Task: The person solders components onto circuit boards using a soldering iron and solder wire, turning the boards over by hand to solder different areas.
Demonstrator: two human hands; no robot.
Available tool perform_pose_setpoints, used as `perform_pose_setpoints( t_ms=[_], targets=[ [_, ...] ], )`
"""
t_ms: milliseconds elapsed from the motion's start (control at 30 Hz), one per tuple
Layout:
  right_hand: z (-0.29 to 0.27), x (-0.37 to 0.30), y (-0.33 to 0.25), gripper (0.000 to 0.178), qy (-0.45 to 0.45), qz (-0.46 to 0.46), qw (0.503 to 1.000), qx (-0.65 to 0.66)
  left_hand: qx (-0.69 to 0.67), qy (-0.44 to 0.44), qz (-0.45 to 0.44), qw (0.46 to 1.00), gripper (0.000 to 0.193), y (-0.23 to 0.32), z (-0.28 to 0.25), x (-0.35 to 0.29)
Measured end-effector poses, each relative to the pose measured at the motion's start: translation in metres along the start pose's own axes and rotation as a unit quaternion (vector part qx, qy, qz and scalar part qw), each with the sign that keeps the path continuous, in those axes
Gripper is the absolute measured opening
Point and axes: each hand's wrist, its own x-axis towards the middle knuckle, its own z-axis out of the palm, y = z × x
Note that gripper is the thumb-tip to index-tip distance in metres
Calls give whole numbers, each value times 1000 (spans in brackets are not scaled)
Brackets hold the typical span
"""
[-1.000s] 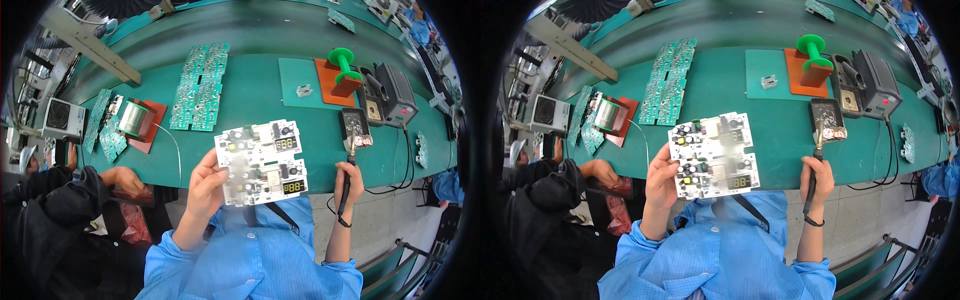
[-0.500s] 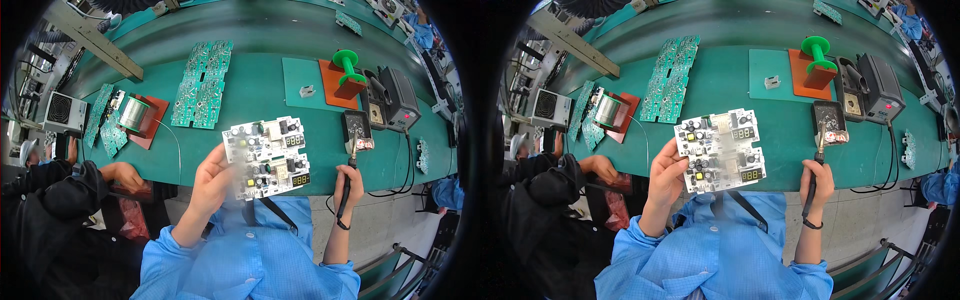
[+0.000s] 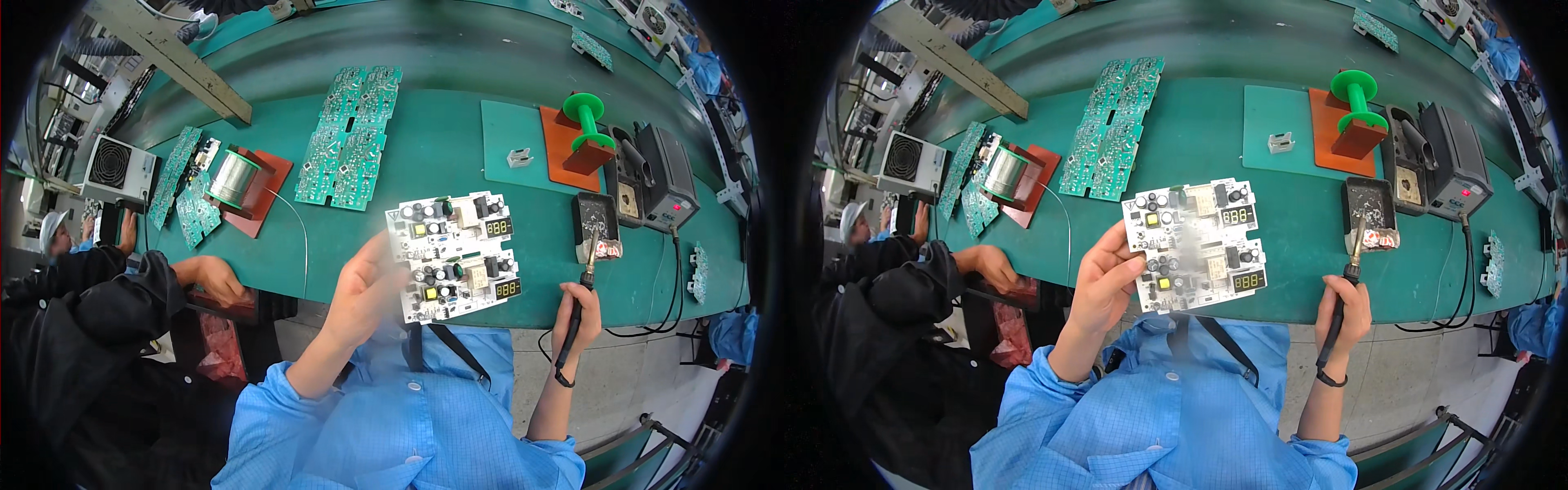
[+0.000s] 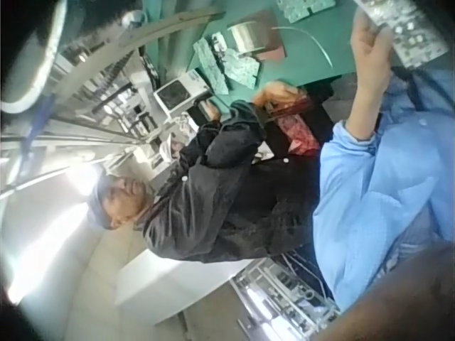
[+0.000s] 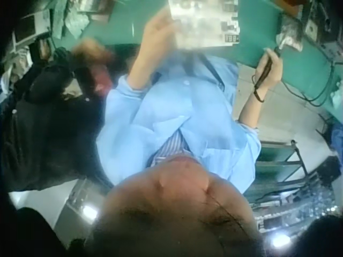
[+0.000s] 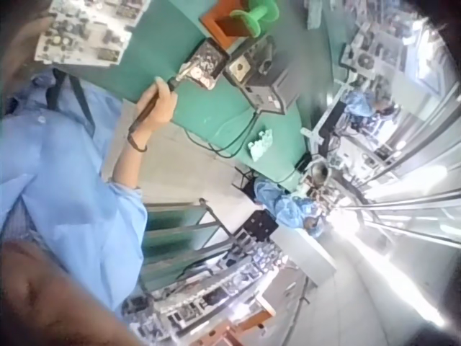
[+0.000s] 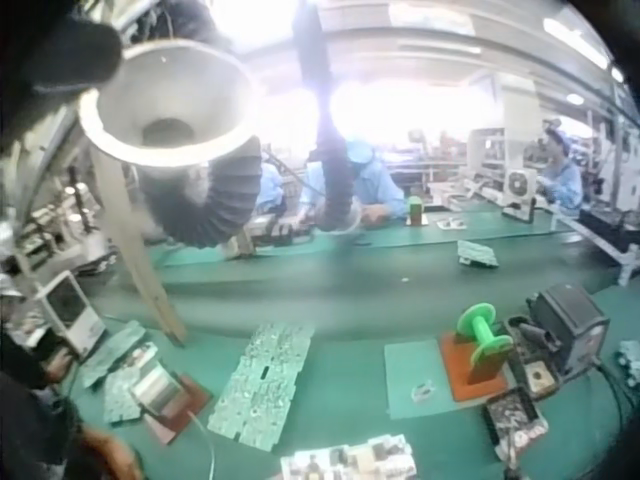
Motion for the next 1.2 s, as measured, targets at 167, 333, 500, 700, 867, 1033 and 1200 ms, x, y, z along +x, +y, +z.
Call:
perform_pose_setpoints(
  t_ms=[167,333,500,700,867,1033,1200],
  targets=[
    [-1,-1,1,14,-2,1,1000,3,7,-5,6,1000,53,3,4,6],
    [-1,-2,2,14,2,0,1000,11,13,-5,10,1000,53,6,8,17],
    [-2,0,2,15,2,-10,999,32,34,15,19,999,55,9,16,34],
    [-5,1,5,16,-17,-20,999,44,29,2,17,999,53,16,24,57],
    [-8,4,3,15,-20,-13,997,74,41,4,20,999,51,18,28,75],
    [-9,5,4,16,-23,-13,995,101,52,20,20,998,50,18,29,92],
    [-12,4,6,18,-24,-16,993,113,51,22,31,998,48,20,31,113]
  ],
)
